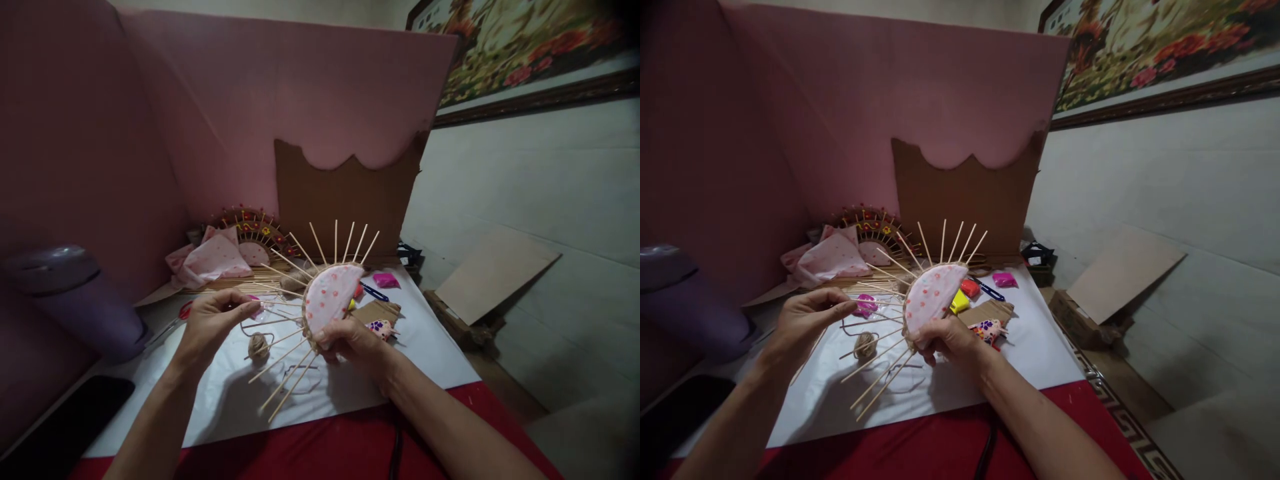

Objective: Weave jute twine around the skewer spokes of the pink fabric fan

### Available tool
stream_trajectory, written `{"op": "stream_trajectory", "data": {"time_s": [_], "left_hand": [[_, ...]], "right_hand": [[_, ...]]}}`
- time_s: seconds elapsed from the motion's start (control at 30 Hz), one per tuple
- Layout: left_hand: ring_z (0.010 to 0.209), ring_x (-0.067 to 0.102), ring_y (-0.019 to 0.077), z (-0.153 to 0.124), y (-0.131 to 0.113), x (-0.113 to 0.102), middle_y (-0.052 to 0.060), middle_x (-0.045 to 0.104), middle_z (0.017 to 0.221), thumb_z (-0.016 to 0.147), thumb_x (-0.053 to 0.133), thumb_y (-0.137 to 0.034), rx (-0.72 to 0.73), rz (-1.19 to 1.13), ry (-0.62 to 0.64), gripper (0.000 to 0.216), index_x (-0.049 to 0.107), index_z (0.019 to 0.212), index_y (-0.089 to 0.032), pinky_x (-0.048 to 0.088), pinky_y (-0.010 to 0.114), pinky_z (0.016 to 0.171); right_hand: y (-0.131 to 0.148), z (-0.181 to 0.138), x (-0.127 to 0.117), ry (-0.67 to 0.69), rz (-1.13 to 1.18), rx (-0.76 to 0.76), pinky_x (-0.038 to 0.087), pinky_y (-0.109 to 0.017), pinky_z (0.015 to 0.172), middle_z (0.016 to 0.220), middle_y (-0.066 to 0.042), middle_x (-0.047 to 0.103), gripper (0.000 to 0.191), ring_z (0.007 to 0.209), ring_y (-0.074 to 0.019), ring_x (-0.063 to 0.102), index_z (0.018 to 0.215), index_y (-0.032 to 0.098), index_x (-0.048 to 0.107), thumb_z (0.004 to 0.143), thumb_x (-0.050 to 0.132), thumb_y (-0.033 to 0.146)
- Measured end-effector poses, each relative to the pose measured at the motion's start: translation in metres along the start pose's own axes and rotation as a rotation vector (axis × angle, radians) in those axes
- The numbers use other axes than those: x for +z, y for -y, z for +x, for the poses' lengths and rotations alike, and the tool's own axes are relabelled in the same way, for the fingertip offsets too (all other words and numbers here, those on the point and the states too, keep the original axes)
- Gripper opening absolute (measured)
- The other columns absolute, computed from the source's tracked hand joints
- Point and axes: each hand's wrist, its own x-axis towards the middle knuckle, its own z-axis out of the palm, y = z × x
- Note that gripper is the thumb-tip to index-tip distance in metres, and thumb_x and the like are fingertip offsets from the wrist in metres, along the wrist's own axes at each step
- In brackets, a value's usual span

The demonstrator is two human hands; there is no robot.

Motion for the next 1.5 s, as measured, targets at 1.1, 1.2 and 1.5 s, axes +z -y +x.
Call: {"op": "stream_trajectory", "data": {"time_s": [1.1, 1.2, 1.5], "left_hand": [[0.038, 0.045, 0.0077, -0.018, 0.029, 0.067, -0.001, 0.056, 0.047, 0.052, 0.072, -0.017, -0.314, -0.342, 0.111, 0.014, 0.059, 0.050, -0.012, 0.033, 0.021, 0.038], [0.042, 0.049, 0.0099, -0.016, 0.030, 0.066, 0.001, 0.059, 0.050, 0.052, 0.072, -0.015, -0.317, -0.318, 0.092, 0.012, 0.061, 0.052, -0.011, 0.036, 0.022, 0.041], [0.040, 0.045, 0.0084, -0.011, 0.036, 0.063, -0.002, 0.055, 0.045, 0.047, 0.076, -0.020, -0.263, -0.319, 0.016, 0.019, 0.058, 0.047, -0.013, 0.035, 0.021, 0.041]], "right_hand": [[-0.014, -0.014, 0.017, 0.290, 0.267, 0.113, 0.026, -0.019, 0.039, 0.053, 0.003, 0.049, 0.011, 0.044, -0.0054, 0.038, 0.071, 0.010, 0.059, 0.060, 0.058, 0.012], [-0.014, -0.015, 0.017, 0.298, 0.279, 0.127, 0.026, -0.019, 0.040, 0.053, 0.004, 0.048, 0.016, 0.044, -0.0051, 0.037, 0.076, 0.010, 0.060, 0.060, 0.059, 0.013], [-0.015, -0.012, 0.017, 0.286, 0.253, 0.074, 0.026, -0.020, 0.040, 0.053, 0.002, 0.047, 0.007, 0.044, -0.0059, 0.039, 0.065, 0.011, 0.057, 0.059, 0.059, 0.014]]}}
